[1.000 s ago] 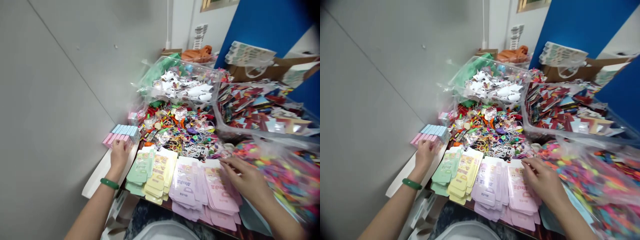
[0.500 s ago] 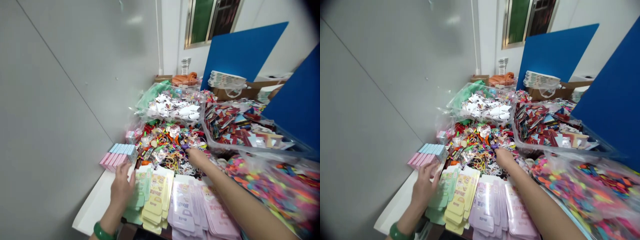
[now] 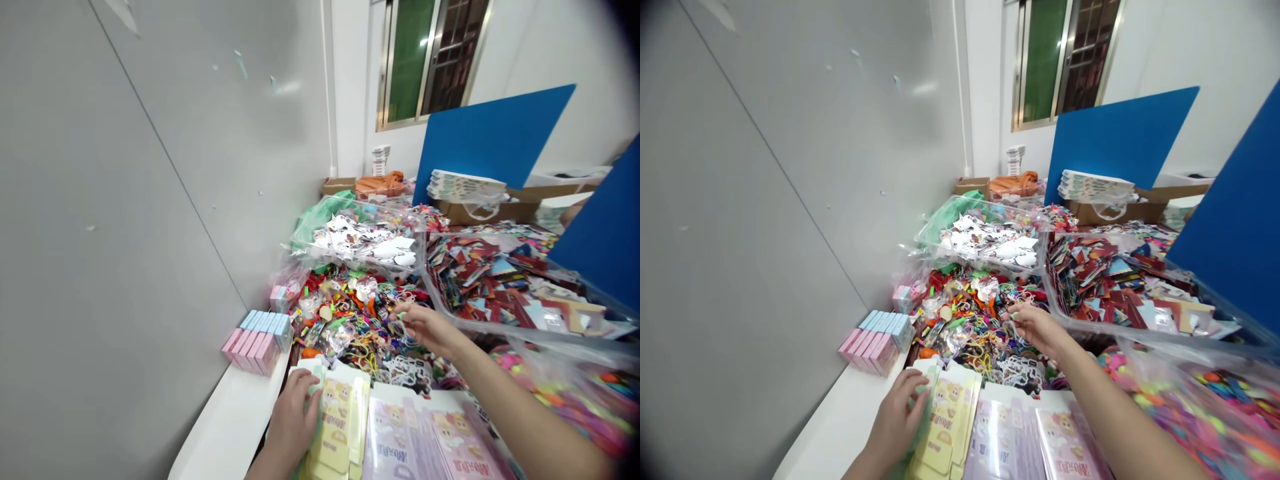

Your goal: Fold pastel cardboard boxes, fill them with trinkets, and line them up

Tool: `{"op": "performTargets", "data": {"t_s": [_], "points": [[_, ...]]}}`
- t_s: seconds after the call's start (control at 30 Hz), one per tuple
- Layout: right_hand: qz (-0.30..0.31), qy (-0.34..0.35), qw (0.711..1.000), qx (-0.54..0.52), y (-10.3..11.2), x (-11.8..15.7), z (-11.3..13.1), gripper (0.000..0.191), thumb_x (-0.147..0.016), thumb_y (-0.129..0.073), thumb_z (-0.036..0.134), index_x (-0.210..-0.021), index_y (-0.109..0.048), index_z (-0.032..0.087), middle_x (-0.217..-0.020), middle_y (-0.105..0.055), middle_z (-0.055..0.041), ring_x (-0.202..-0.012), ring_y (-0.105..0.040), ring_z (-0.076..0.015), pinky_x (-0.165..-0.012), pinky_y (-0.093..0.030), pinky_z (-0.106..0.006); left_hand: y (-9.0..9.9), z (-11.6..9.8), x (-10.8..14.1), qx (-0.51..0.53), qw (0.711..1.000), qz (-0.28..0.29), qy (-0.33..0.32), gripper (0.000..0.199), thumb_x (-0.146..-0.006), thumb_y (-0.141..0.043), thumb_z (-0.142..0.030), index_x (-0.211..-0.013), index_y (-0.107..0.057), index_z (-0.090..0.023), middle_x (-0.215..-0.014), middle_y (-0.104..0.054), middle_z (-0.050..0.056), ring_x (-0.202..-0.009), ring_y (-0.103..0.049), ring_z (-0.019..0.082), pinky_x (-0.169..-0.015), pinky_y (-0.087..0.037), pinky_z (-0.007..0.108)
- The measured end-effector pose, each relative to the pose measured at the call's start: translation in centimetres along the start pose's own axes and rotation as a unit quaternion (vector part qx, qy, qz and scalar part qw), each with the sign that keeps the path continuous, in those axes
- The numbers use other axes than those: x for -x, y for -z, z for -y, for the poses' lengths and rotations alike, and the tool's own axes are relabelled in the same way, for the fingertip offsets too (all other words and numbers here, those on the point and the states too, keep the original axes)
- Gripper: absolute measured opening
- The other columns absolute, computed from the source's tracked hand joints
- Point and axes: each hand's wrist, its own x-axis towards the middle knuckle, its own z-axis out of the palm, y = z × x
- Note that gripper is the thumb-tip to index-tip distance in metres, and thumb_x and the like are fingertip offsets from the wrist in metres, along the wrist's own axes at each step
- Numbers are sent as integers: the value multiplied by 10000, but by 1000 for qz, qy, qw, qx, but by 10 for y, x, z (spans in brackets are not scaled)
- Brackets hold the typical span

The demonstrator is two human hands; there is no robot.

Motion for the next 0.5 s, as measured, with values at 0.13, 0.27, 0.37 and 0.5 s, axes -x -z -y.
{"op": "performTargets", "data": {"t_s": [0.13, 0.27, 0.37, 0.5], "points": [[3, -39, 997, -65, -5, -5, 4, 194, -706, -579, 228, -883, -632, 170, -878, -700, -87, -762, -689, -168, -638, -564, -269, 3, -16, -12, 22, 999, 17, -34, 217, -921, -452, -251, -991, -652, -208, -1061, -652, 111, -913, -677, 227, -740, -586, 344], [-12, -104, 993, -46, -8, -12, 2, 166, -653, -592, 129, -813, -609, 170, -740, -682, -46, -672, -689, -171, -519, -528, -236, 6, -37, -27, 60, 995, 35, -67, 196, -917, -464, -232, -982, -647, -205, -1022, -659, 99, -891, -671, 212, -651, -571, 288], [-7, -116, 993, -29, -11, -4, 1, 140, -678, -602, 144, -815, -604, 172, -608, -633, -2, -544, -625, -131, -456, -463, -199, 4, -40, -29, 77, 993, 40, -78, 197, -918, -462, -229, -982, -646, -200, -1011, -663, 102, -873, -668, 208, -621, -553, 269], [76, -134, 986, -67, -17, 16, 5, 140, -683, -680, 262, -715, -575, 175, -527, -541, 48, -407, -455, -52, -379, -286, -151, -13, -14, -24, 71, 992, 67, -78, 196, -900, -475, -218, -962, -660, -207, -964, -675, 95, -733, -663, 174, -595, -531, 247]]}}
